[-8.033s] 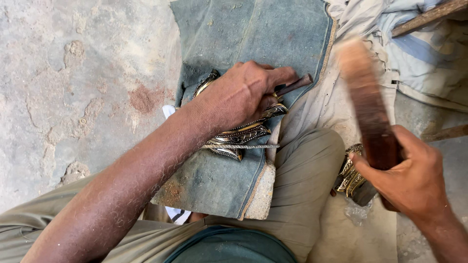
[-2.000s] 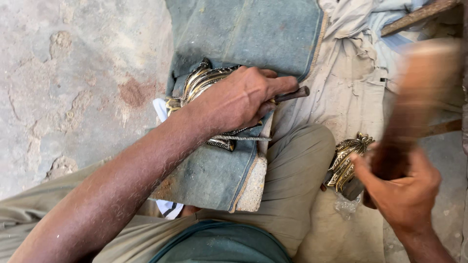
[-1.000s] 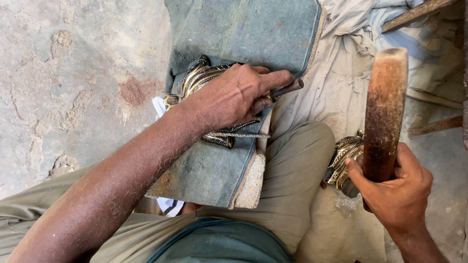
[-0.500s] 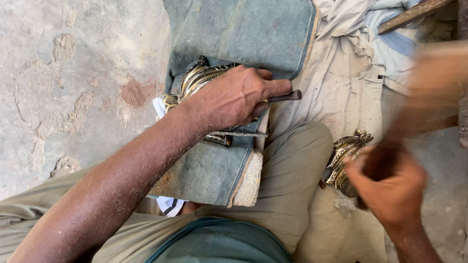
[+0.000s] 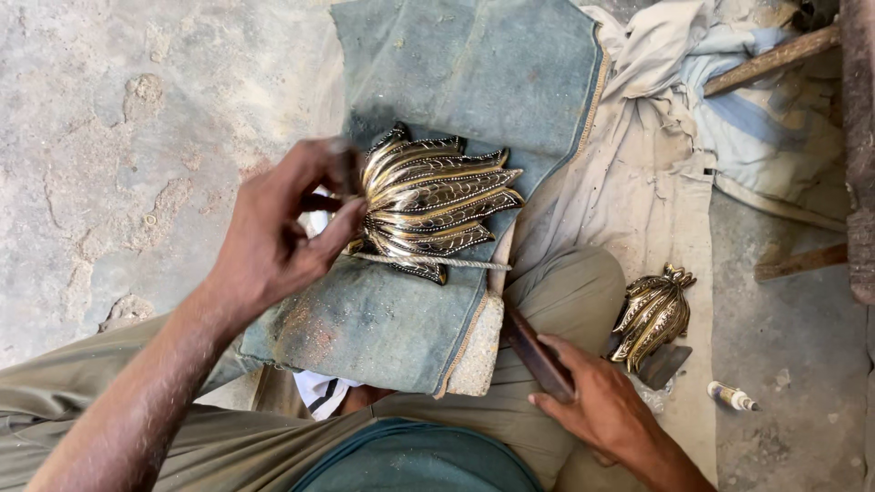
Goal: The person sits on the floor and uses a hammer and chisel to shape a decorative metal object resting on a cloth-covered block. They repeatedly strike the chisel to emboss or flatten the metal surface, occasionally repositioning the object.
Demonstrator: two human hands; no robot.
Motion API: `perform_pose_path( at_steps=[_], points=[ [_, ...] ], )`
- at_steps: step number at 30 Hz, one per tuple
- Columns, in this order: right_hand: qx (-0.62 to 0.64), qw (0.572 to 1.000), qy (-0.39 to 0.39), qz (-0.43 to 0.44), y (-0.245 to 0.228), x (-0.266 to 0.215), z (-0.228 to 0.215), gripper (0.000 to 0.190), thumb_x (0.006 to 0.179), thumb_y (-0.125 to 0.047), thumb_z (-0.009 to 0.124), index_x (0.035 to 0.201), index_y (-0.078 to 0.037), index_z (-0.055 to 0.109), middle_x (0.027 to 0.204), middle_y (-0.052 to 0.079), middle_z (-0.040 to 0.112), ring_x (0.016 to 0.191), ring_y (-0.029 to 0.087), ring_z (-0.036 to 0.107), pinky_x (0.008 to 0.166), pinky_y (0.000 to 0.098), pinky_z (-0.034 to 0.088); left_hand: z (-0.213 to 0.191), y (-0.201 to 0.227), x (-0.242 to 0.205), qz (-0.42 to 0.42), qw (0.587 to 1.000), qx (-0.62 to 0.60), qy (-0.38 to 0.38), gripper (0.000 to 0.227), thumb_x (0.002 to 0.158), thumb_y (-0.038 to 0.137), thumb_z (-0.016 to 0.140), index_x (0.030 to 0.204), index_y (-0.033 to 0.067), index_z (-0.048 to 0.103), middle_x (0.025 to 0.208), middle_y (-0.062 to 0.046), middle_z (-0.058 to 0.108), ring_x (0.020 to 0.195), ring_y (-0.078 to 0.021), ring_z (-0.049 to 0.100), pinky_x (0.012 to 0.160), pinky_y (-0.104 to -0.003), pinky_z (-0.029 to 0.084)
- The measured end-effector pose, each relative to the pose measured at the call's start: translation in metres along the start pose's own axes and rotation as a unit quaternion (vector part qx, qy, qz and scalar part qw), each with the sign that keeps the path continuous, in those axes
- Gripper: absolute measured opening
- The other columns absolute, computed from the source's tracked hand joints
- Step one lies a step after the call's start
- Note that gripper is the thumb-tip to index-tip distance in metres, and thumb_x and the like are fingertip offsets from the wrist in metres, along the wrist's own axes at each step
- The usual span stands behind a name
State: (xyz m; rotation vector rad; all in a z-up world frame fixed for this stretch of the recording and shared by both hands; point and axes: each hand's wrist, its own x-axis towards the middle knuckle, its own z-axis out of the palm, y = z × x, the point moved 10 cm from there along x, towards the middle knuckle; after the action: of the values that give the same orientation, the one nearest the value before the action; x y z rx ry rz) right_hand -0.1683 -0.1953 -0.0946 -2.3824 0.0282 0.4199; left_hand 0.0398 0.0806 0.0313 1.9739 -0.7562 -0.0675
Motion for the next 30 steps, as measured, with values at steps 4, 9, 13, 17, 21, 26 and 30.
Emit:
perform_pose_path(
  at_steps=[4,9,13,17,21,26,30],
  points=[
    [-0.073,0.988,-0.042,0.133,-0.005,0.009,-0.008,0.052,0.082,-0.031,0.085,0.13,-0.018,0.071,0.095,0.006,0.077,0.082,0.015,0.074,0.07,0.0309,0.06,-0.018,-0.027,-0.046,-0.059,0.995,-0.02,0.081,0.016,0.096,0.003,0.047,0.111,0.0036,0.052,0.108,-0.011,0.064,0.097,-0.0198,0.065,0.089,-0.04,0.058],
    [0.195,0.954,0.227,-0.032,-0.049,0.043,-0.07,0.031,0.098,-0.005,0.065,0.127,0.003,0.068,0.11,0.012,0.073,0.088,0.016,0.073,0.076,0.0257,0.063,-0.009,-0.075,-0.065,-0.213,0.972,0.035,0.089,0.019,0.092,0.021,0.062,0.1,0.004,0.061,0.102,-0.014,0.061,0.083,-0.0205,0.06,0.063,-0.038,0.053],
    [0.348,0.895,0.278,-0.017,-0.039,0.086,-0.06,0.039,0.096,-0.005,0.063,0.134,0.004,0.061,0.115,0.01,0.071,0.091,0.014,0.07,0.071,0.0257,0.061,0.01,-0.061,-0.06,-0.143,0.985,0.071,0.06,0.04,0.092,0.037,0.073,0.104,-0.0007,0.068,0.101,-0.016,0.063,0.088,-0.0266,0.063,0.073,-0.041,0.055],
    [0.368,0.876,0.312,0.014,-0.031,0.116,-0.048,0.037,0.097,-0.008,0.066,0.132,0.004,0.065,0.11,0.01,0.071,0.086,0.012,0.067,0.065,0.025,0.057,0.016,-0.068,-0.055,-0.184,0.981,0.011,0.059,0.037,0.094,0.036,0.068,0.098,-0.0012,0.071,0.099,-0.018,0.064,0.093,-0.0321,0.062,0.071,-0.041,0.06],
    [0.398,0.866,0.292,0.079,-0.017,0.128,-0.036,0.034,0.095,-0.011,0.067,0.126,0.005,0.068,0.092,0.009,0.073,0.073,0.011,0.066,0.059,0.0246,0.054,0.021,-0.078,-0.052,-0.201,0.978,-0.003,0.059,0.032,0.095,0.03,0.065,0.094,-0.001,0.07,0.091,-0.018,0.067,0.083,-0.0298,0.065,0.073,-0.045,0.055],
    [0.38,0.864,0.331,0.028,-0.042,0.12,-0.057,0.03,0.099,-0.013,0.07,0.12,0.009,0.071,0.082,0.007,0.069,0.068,0.01,0.06,0.059,0.0234,0.049,0.016,-0.094,-0.06,-0.283,0.953,-0.052,0.093,0.033,0.096,0.029,0.062,0.088,-0.0019,0.066,0.069,-0.018,0.062,0.066,-0.0266,0.056,0.063,-0.046,0.047],
    [0.313,0.892,0.323,0.034,-0.059,0.092,-0.065,0.033,0.098,-0.017,0.068,0.122,0.005,0.071,0.08,0.006,0.069,0.066,0.009,0.061,0.056,0.0231,0.05,0.005,-0.073,-0.063,-0.253,0.964,-0.033,0.078,0.027,0.094,0.026,0.06,0.087,0.0002,0.065,0.065,-0.017,0.06,0.061,-0.0256,0.055,0.06,-0.044,0.045]
  ],
)
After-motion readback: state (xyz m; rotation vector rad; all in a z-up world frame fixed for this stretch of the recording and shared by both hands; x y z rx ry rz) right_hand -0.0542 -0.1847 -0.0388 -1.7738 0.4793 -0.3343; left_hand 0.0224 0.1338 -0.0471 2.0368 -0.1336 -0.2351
